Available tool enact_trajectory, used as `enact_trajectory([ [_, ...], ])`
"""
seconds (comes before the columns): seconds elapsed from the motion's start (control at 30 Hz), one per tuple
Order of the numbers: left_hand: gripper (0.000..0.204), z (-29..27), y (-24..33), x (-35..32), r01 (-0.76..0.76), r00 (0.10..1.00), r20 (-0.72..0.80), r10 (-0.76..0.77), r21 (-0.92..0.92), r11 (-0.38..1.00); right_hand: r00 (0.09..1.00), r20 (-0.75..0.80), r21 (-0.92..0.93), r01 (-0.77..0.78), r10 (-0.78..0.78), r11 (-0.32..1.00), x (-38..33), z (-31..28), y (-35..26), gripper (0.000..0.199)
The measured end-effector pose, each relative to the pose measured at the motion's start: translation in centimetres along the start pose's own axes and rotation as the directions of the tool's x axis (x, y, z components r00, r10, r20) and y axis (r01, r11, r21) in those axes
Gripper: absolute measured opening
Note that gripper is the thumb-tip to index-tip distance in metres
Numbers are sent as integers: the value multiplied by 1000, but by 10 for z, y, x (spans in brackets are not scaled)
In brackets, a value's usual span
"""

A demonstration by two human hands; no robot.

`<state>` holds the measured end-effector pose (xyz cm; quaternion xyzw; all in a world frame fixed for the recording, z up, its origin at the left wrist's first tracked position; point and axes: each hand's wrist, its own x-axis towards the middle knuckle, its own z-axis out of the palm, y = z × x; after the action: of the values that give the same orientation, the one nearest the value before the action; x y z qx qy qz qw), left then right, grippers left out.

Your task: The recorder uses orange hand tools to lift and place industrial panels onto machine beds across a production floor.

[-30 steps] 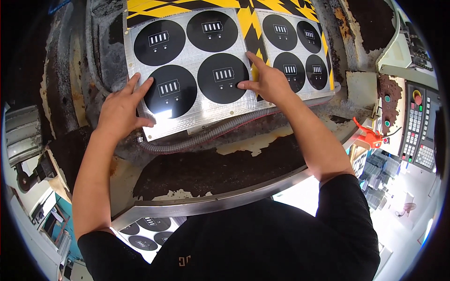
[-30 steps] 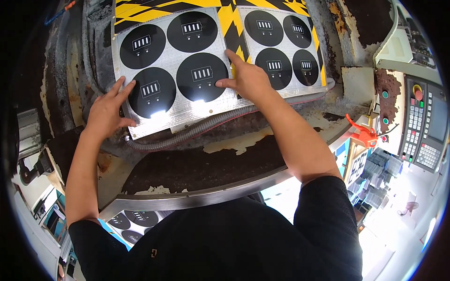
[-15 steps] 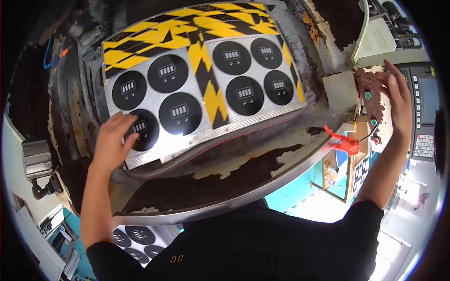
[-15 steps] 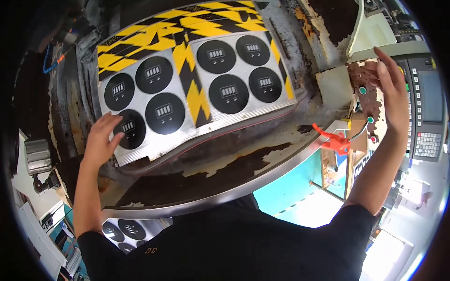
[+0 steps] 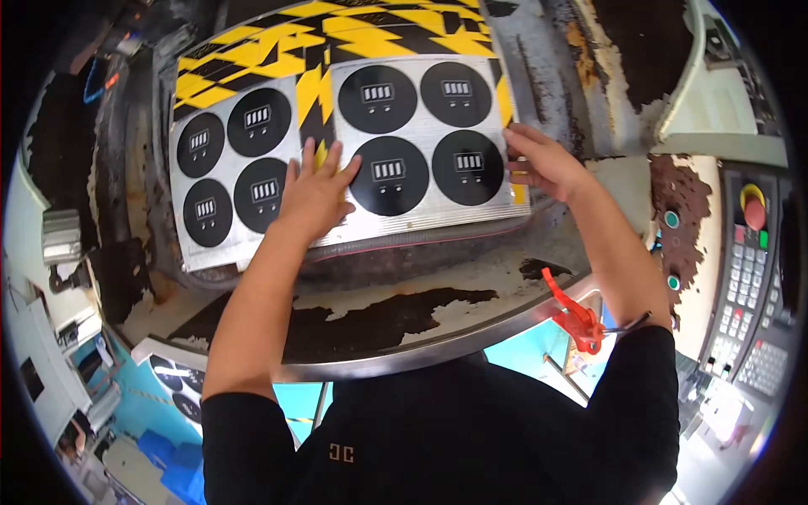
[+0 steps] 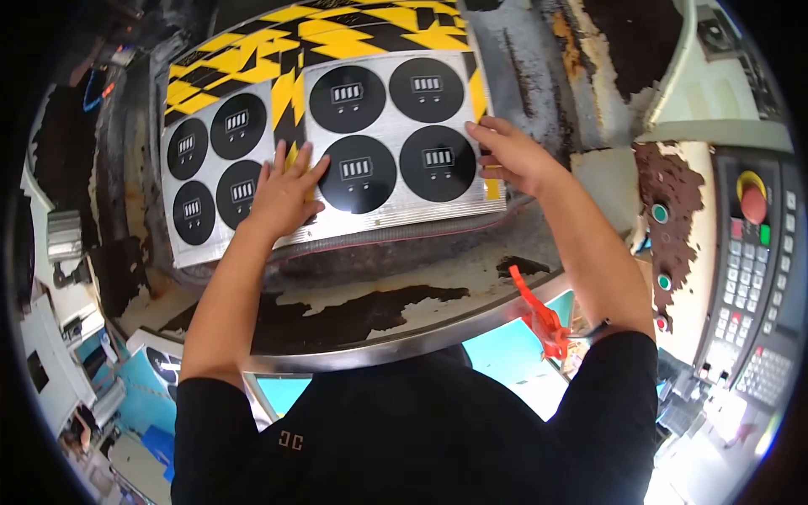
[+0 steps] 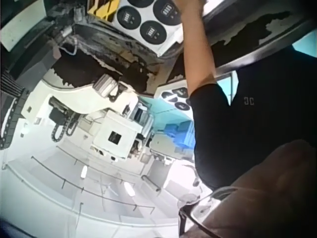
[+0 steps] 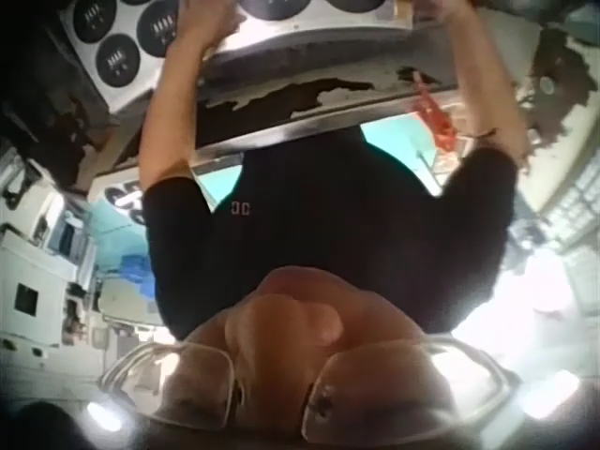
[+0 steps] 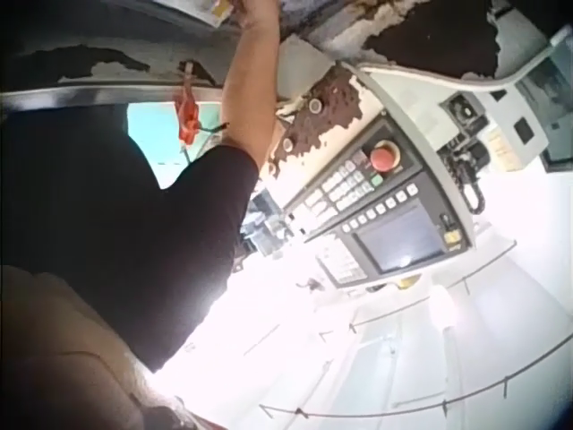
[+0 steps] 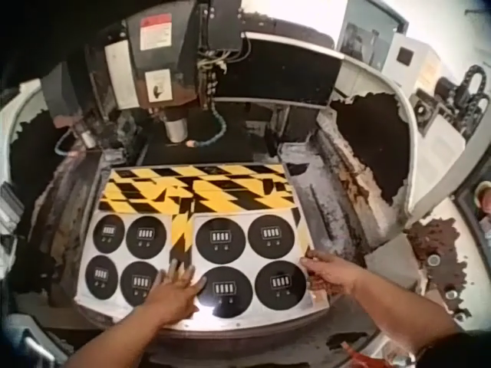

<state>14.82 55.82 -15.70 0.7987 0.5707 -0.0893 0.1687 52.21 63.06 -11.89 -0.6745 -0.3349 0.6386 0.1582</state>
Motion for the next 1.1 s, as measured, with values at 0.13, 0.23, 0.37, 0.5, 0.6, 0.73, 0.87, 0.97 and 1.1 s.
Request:
enact_trajectory([
  [0.13, 79, 1, -1, 6, 3, 1000, 7, -4, 33, 999, 998, -65, 127, 33, -25, 991, 5, 0, 12, 72],
  [0.23, 79, 3, -3, 7, -9, 1000, -25, 10, 22, 1000, 999, -26, 169, 24, -20, 985, 23, -25, 23, 55],
  [0.37, 76, 10, -8, 6, -23, 998, -64, 24, 21, 1000, 988, 90, 126, 114, -126, 985, 33, -18, 28, 25],
  [0.5, 72, 14, -15, 7, -40, 994, -105, 43, 28, 999, 965, 173, 99, 181, -196, 978, 50, -16, 37, 25],
  [0.6, 71, 13, -16, 5, -43, 994, -101, 45, 24, 999, 975, 130, 78, 170, -179, 982, 55, -14, 44, 27],
  [0.73, 71, 13, -18, 4, -59, 994, -88, 60, 17, 998, 970, 166, 64, 170, -179, 983, 62, -19, 49, 24],
  [0.87, 73, 11, -17, 4, -58, 995, -79, 59, 10, 998, 967, 183, 53, 172, -179, 984, 63, -24, 49, 25],
  [0.97, 74, 10, -16, 5, -55, 996, -72, 55, 9, 998, 961, 200, 54, 186, -193, 981, 66, -25, 51, 25],
  [1.1, 74, 9, -15, 4, -44, 997, -66, 45, 17, 999, 965, 180, 61, 181, -190, 981, 65, -24, 50, 25],
])
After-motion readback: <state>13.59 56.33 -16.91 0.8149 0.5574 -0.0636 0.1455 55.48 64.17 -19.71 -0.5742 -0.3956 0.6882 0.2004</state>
